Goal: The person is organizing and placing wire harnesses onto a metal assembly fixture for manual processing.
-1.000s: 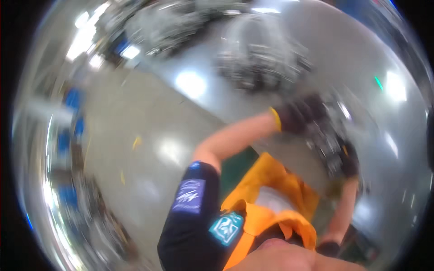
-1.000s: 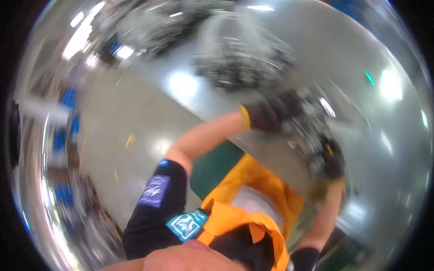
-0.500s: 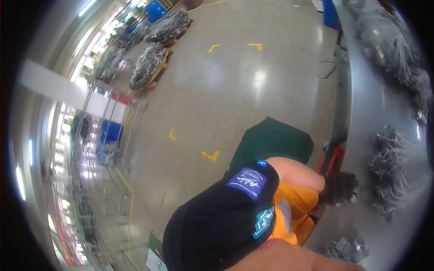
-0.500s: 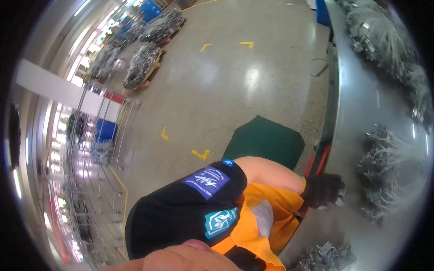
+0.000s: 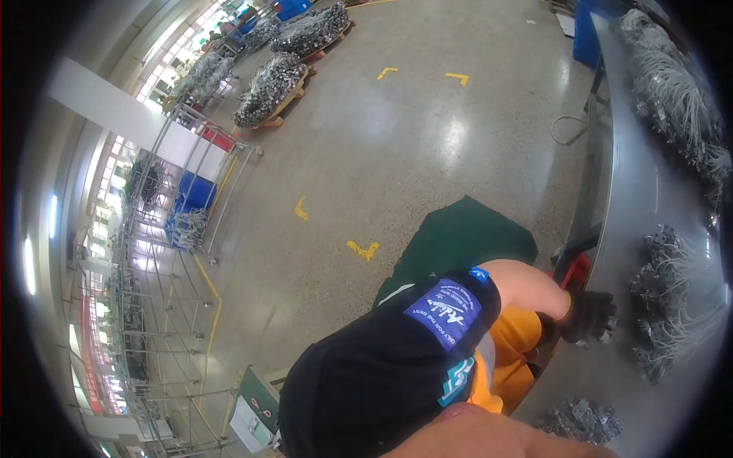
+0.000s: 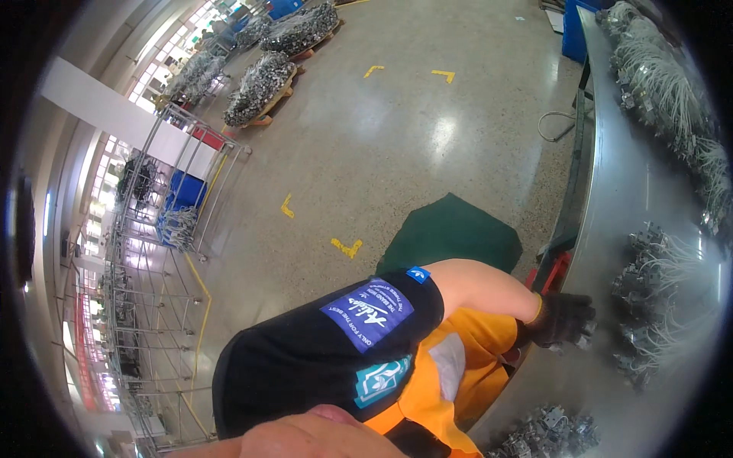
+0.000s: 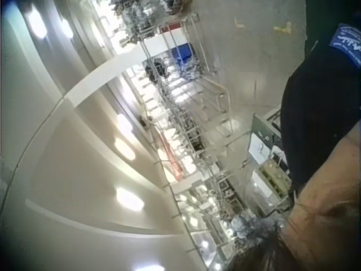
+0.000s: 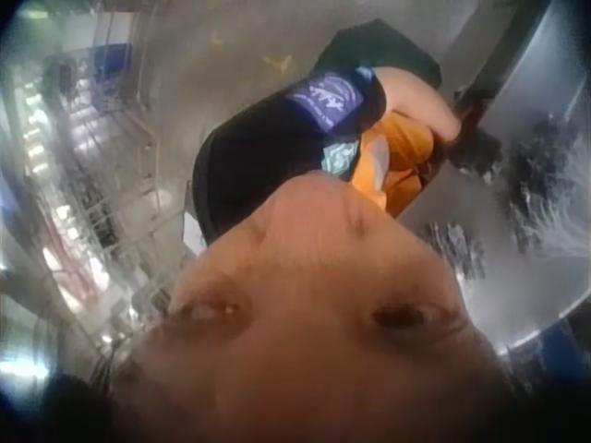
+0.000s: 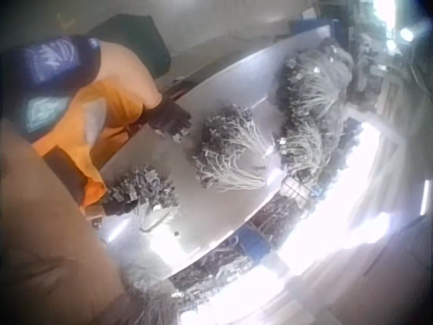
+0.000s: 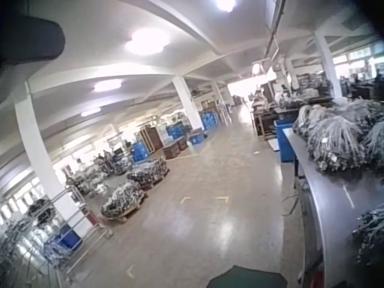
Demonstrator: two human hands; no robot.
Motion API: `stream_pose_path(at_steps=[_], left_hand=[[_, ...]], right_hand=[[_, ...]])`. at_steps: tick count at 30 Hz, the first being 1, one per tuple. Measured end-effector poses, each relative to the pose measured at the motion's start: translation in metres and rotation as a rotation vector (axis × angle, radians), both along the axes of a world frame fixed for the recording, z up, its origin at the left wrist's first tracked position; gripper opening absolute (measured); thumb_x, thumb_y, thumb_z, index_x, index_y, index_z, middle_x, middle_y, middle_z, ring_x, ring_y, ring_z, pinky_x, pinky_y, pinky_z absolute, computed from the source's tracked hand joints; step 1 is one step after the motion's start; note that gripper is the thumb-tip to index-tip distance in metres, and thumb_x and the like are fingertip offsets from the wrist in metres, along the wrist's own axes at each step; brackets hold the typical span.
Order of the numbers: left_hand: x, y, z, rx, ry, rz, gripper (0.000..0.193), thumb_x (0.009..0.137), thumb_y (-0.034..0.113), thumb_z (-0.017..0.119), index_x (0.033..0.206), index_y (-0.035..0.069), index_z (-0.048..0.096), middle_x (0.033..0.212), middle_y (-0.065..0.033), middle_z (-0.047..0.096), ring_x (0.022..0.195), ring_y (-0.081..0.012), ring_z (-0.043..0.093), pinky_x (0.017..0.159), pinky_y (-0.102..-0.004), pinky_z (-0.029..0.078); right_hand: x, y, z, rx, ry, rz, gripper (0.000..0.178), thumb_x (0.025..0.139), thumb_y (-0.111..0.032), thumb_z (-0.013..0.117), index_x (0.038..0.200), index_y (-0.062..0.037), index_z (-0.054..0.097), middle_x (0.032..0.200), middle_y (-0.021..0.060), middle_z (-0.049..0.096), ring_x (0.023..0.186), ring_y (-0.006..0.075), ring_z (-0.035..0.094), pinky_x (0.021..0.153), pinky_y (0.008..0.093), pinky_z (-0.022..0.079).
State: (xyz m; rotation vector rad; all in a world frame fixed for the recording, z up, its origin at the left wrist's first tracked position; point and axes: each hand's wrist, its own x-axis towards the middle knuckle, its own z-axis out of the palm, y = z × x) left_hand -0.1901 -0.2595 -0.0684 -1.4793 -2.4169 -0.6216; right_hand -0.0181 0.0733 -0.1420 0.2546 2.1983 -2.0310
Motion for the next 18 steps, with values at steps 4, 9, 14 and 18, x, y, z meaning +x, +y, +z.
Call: stream_pose_path(at_steps=[4,9,14,18], left_hand=[[0.0,0.011,0.005,-0.053,0.002,-0.032,0.052,0.08,0.047,0.064,0.124,0.021,0.058,0.13,-0.0069,0.056,0.125,-0.0326,0.046,0.107,-0.0561,0.031],[0.005,0.012,0.001,-0.042,0.001,-0.032,0.051,0.083,0.048,0.061,0.126,0.02,0.058,0.131,-0.0085,0.056,0.128,-0.034,0.044,0.109,-0.0567,0.03],[0.005,0.012,0.01,-0.061,-0.064,-0.067,0.051,0.085,0.046,0.06,0.128,0.018,0.057,0.133,-0.0109,0.055,0.129,-0.0361,0.045,0.11,-0.0565,0.03],[0.006,0.01,0.007,-0.034,-0.026,-0.07,0.052,0.087,0.046,0.058,0.13,0.018,0.056,0.135,-0.0119,0.054,0.131,-0.0361,0.044,0.112,-0.0562,0.028]], right_hand=[[0.003,0.003,-0.001,-0.016,0.017,0.015,0.045,0.086,-0.008,0.053,0.13,-0.001,0.051,0.128,0.0169,0.053,0.11,0.0308,0.055,0.09,0.0476,0.047],[-0.008,0.002,-0.005,-0.039,0.028,0.051,0.045,0.087,-0.009,0.052,0.131,-0.0012,0.05,0.128,0.0178,0.053,0.109,0.032,0.055,0.087,0.0494,0.048],[-0.012,-0.002,-0.007,-0.059,0.04,0.065,0.044,0.088,-0.01,0.051,0.132,-0.0015,0.049,0.129,0.0186,0.053,0.108,0.0331,0.056,0.085,0.0513,0.049],[-0.012,-0.005,-0.005,-0.071,0.07,0.062,0.044,0.089,-0.01,0.05,0.132,-0.0017,0.048,0.129,0.0193,0.053,0.106,0.034,0.056,0.083,0.0528,0.049]])
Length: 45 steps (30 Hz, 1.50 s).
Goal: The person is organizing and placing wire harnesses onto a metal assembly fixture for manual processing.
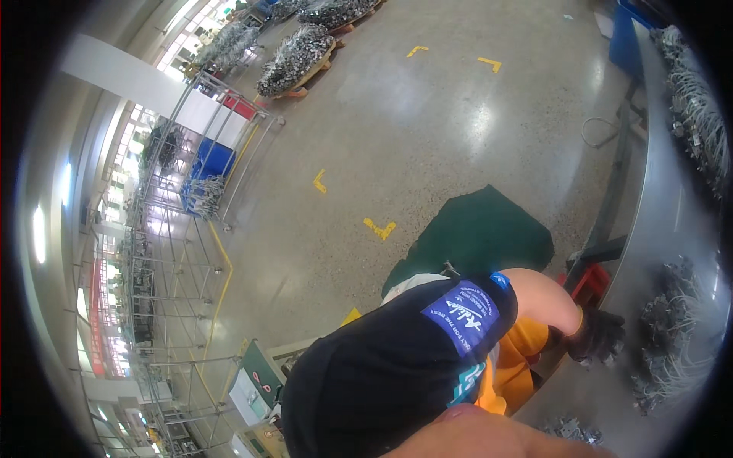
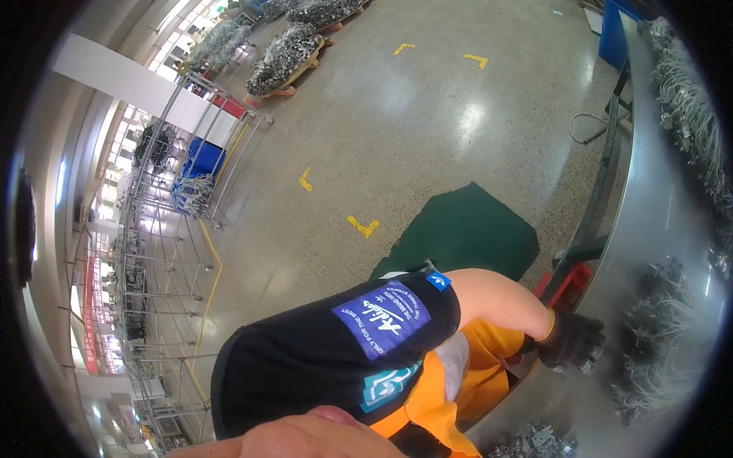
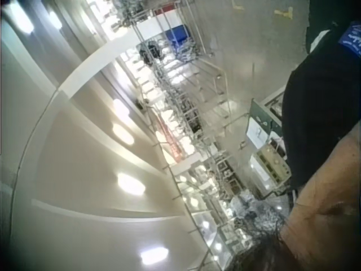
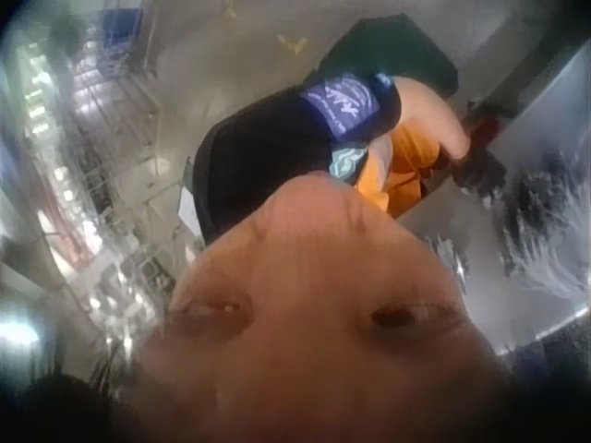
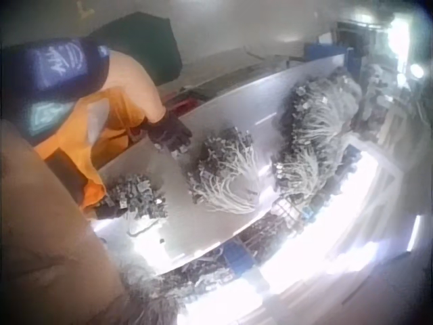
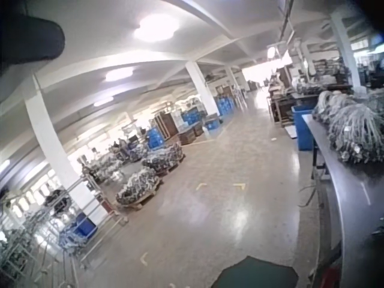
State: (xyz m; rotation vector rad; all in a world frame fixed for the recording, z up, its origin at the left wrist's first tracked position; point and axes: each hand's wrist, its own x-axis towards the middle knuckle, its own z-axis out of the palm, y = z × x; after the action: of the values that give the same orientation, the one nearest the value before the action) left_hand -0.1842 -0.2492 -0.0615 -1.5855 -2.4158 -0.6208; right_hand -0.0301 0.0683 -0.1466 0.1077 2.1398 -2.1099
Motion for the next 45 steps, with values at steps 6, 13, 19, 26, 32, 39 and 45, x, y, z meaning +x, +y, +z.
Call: stream_pose_path(at_steps=[6,13,19,26,32,39,45], left_hand=[[0.001,0.001,0.003,-0.001,0.003,0.014,0.056,0.086,0.049,0.058,0.132,0.018,0.054,0.135,-0.0115,0.054,0.13,-0.0355,0.045,0.111,-0.0561,0.028],[0.004,0.0,0.0,-0.008,0.071,0.069,0.05,0.088,0.049,0.056,0.13,0.02,0.057,0.134,-0.0075,0.056,0.128,-0.0315,0.046,0.108,-0.0528,0.03],[0.003,-0.002,0.016,-0.06,0.067,0.041,0.046,0.09,0.047,0.053,0.128,0.022,0.059,0.133,-0.0039,0.058,0.128,-0.0275,0.046,0.107,-0.0499,0.031],[-0.001,0.003,0.0,-0.043,0.031,0.059,0.05,0.085,0.05,0.059,0.127,0.023,0.059,0.133,-0.0057,0.056,0.127,-0.0306,0.046,0.107,-0.0515,0.032],[-0.002,0.003,-0.003,0.022,0.116,0.068,0.053,0.085,0.053,0.059,0.13,0.024,0.057,0.134,-0.0035,0.055,0.127,-0.0297,0.045,0.107,-0.0511,0.032],[0.0,0.011,0.002,-0.044,0.121,0.036,0.053,0.081,0.053,0.062,0.127,0.026,0.058,0.133,-0.0026,0.056,0.124,-0.0293,0.047,0.105,-0.0517,0.034],[0.016,0.008,0.013,0.144,0.06,-0.01,0.042,0.07,0.039,0.072,0.106,0.017,0.064,0.118,-0.0067,0.062,0.113,-0.0318,0.055,0.097,-0.0472,0.04]], right_hand=[[0.01,-0.002,0.0,-0.029,0.053,-0.025,0.043,0.091,-0.011,0.049,0.133,-0.0021,0.047,0.129,0.0203,0.052,0.105,0.0354,0.057,0.08,0.055,0.05],[0.01,-0.003,-0.007,-0.088,0.124,-0.042,0.043,0.093,-0.012,0.048,0.134,-0.0025,0.046,0.13,0.0215,0.052,0.103,0.037,0.058,0.076,0.0576,0.052],[0.026,-0.004,-0.016,-0.137,0.169,-0.099,0.042,0.094,-0.013,0.046,0.135,-0.0028,0.045,0.13,0.0225,0.052,0.101,0.0384,0.058,0.073,0.0599,0.053],[0.037,-0.004,-0.022,-0.189,0.241,-0.137,0.041,0.096,-0.014,0.045,0.136,-0.0032,0.043,0.131,0.0236,0.052,0.099,0.0401,0.059,0.069,0.0625,0.054],[0.049,-0.001,-0.024,-0.228,0.306,-0.181,0.041,0.098,-0.015,0.044,0.137,-0.0036,0.042,0.131,0.0247,0.051,0.097,0.0414,0.06,0.066,0.0647,0.055],[0.091,0.004,-0.026,-0.255,0.386,-0.299,0.04,0.1,-0.016,0.042,0.138,-0.004,0.041,0.131,0.0258,0.051,0.095,0.0431,0.061,0.063,0.0673,0.056],[0.225,-0.012,0.02,-0.082,0.479,-0.74,0.04,0.101,-0.016,0.041,0.139,-0.0042,0.04,0.132,0.0267,0.051,0.093,0.0442,0.061,0.06,0.0692,0.057]])
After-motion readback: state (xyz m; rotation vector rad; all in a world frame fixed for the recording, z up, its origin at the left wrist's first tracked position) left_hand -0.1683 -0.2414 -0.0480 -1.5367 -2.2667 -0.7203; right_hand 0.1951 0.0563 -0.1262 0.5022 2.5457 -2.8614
